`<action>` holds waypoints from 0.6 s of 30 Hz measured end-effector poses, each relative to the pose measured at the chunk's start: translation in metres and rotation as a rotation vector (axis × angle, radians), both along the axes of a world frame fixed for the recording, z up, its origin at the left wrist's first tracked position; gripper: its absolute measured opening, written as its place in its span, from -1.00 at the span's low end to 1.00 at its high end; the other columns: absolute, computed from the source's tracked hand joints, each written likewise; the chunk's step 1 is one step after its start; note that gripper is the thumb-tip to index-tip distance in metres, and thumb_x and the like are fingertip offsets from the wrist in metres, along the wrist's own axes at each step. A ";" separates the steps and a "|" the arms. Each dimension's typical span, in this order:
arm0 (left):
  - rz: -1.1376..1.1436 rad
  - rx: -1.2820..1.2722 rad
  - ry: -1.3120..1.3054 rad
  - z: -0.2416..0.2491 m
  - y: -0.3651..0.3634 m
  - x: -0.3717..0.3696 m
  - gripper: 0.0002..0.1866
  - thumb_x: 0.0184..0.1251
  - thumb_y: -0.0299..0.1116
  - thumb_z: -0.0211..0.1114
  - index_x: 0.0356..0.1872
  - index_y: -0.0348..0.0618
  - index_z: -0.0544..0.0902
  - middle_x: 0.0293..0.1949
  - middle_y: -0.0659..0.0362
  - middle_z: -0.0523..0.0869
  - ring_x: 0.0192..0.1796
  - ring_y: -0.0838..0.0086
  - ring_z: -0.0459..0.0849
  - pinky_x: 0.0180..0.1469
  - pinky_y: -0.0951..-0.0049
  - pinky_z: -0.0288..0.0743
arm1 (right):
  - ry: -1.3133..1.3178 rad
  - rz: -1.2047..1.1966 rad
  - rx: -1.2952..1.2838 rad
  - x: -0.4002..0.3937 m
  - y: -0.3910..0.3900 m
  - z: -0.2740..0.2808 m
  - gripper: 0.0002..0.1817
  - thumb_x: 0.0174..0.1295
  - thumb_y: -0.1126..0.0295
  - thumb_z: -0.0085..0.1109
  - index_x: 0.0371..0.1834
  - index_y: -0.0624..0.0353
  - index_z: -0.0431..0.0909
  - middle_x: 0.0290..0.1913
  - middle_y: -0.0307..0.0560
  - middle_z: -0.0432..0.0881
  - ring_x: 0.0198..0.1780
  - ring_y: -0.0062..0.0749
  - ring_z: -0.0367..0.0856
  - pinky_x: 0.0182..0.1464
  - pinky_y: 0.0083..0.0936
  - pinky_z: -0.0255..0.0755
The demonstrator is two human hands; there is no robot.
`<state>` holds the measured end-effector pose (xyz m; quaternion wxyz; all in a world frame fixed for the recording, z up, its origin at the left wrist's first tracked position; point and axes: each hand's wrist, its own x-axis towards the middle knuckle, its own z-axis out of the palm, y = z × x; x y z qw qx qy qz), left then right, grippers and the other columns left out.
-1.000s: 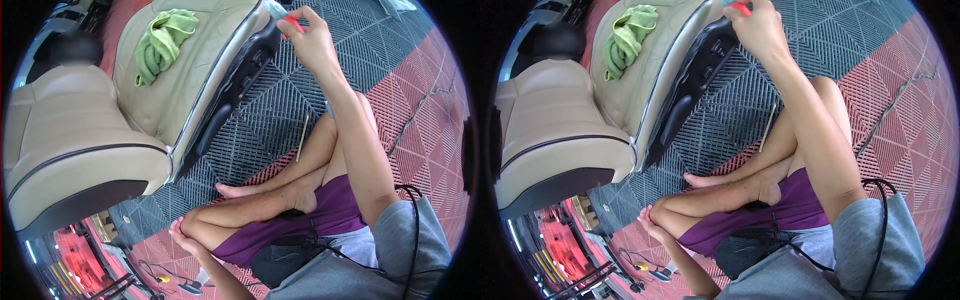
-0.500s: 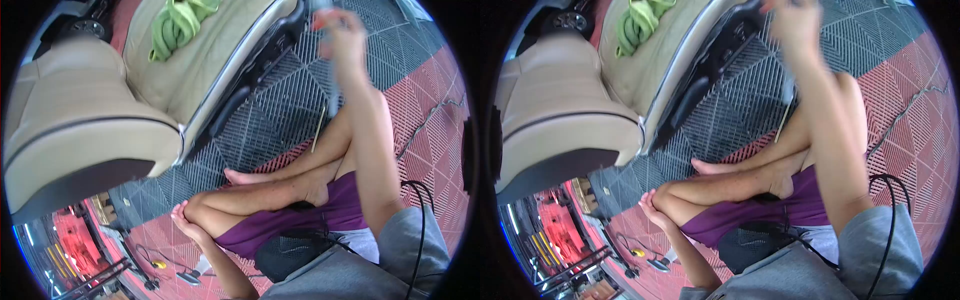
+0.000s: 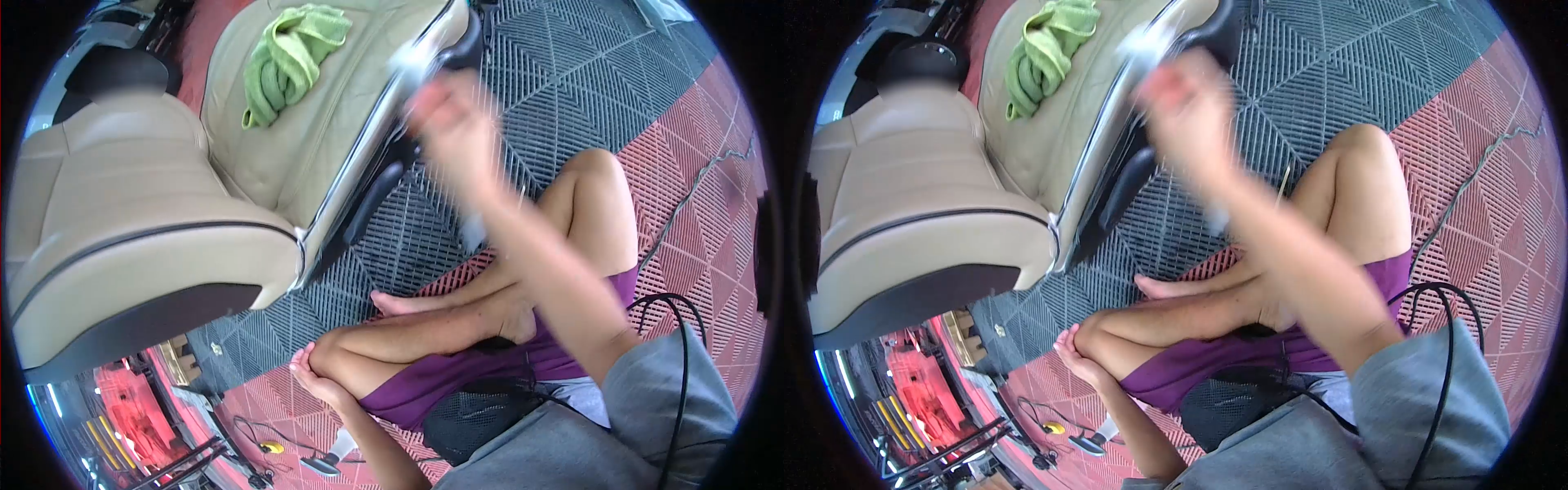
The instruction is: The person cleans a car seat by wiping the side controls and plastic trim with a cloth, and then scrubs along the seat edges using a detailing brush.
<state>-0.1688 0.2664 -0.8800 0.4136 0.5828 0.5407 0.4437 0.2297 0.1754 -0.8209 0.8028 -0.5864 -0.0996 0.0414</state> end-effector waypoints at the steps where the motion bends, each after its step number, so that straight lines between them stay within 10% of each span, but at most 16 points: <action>1: -0.003 -0.026 0.023 0.001 0.003 0.002 -0.39 0.63 0.14 -0.17 0.06 -0.32 0.48 -0.05 -0.06 0.67 0.06 0.27 0.59 0.30 0.23 0.38 | -0.278 0.024 -0.152 -0.042 0.005 0.001 -0.87 0.13 0.56 0.33 -0.30 0.21 0.56 -0.32 -0.06 0.63 -0.29 -0.35 0.64 -0.19 -0.41 0.54; 4: -0.037 -0.054 0.057 0.003 0.009 -0.003 -0.39 0.63 0.14 -0.18 0.06 -0.31 0.48 -0.06 -0.06 0.67 0.07 0.27 0.59 0.31 0.24 0.38 | -0.125 0.767 -0.111 -0.142 0.003 -0.023 -0.88 0.10 0.59 0.30 -0.34 0.23 0.54 -0.35 0.01 0.59 -0.33 -0.23 0.62 -0.21 -0.35 0.52; 6: -0.042 -0.055 0.024 0.005 0.002 -0.006 -0.40 0.64 0.11 -0.17 0.03 -0.33 0.50 -0.07 -0.06 0.67 0.04 0.28 0.59 0.27 0.25 0.40 | -0.258 0.387 -0.186 -0.089 -0.005 -0.006 -0.86 0.10 0.56 0.35 -0.33 0.25 0.56 -0.41 0.01 0.58 -0.35 -0.24 0.64 -0.23 -0.34 0.55; 8: -0.014 -0.033 0.018 0.003 -0.006 -0.011 -0.40 0.64 0.11 -0.17 0.02 -0.33 0.51 -0.06 -0.06 0.67 0.04 0.28 0.59 0.27 0.24 0.40 | 0.259 0.354 -0.180 -0.010 -0.031 0.030 -0.91 0.32 0.50 0.20 -0.14 0.20 0.56 -0.23 -0.12 0.69 -0.44 -0.43 0.57 -0.33 -0.48 0.53; 13: -0.006 -0.021 0.086 0.002 0.005 -0.003 -0.39 0.64 0.11 -0.17 0.03 -0.38 0.49 -0.07 -0.06 0.66 0.05 0.26 0.59 0.28 0.23 0.39 | -0.221 0.017 -0.112 -0.038 0.007 -0.003 -0.94 0.30 0.54 0.23 -0.22 0.17 0.56 -0.33 -0.17 0.63 -0.41 -0.52 0.55 -0.34 -0.51 0.48; 18: -0.076 -0.060 0.131 0.010 0.006 -0.005 -0.36 0.64 0.14 -0.19 0.08 -0.36 0.48 0.00 -0.08 0.64 0.10 0.25 0.58 0.31 0.22 0.39 | 0.051 0.577 -0.119 -0.168 0.031 -0.031 -0.86 0.11 0.56 0.38 -0.32 0.18 0.59 -0.38 -0.02 0.62 -0.25 -0.25 0.68 -0.13 -0.32 0.55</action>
